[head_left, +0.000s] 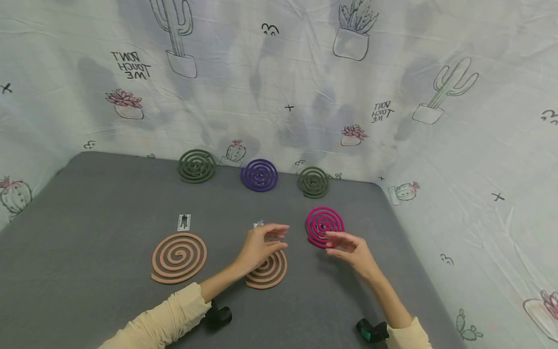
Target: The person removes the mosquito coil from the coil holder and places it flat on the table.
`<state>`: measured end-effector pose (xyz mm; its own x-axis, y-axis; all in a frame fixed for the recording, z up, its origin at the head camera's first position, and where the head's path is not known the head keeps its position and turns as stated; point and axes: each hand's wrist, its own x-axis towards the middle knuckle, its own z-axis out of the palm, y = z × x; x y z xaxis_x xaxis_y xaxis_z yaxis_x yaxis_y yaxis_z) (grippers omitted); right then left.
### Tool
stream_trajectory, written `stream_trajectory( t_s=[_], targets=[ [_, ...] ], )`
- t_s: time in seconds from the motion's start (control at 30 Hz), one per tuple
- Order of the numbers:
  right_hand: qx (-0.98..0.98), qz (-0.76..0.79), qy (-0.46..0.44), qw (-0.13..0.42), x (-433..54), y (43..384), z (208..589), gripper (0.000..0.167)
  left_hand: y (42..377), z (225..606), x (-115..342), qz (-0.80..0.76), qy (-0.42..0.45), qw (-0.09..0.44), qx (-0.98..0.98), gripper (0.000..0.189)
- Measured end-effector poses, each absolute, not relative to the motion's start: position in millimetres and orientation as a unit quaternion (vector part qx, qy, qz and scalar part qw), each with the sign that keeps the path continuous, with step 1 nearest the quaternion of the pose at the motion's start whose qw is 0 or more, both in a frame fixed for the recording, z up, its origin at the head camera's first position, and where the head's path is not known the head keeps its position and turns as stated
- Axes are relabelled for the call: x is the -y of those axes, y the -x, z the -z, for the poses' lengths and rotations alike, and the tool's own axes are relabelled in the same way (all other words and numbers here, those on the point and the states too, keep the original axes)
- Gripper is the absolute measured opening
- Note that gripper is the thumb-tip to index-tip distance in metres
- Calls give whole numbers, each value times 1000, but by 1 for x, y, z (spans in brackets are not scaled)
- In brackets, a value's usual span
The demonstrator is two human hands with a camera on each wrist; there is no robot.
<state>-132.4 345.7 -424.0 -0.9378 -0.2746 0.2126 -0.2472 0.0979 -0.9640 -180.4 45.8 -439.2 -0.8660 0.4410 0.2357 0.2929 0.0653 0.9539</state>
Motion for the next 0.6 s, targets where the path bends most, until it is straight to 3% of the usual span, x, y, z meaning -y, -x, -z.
stream_trajectory(
  t_s=[0.6],
  targets=[
    [-750, 654, 95, 15, -402, 142, 429, 36, 213, 430, -104, -632, -242, 22, -736, 34]
  ],
)
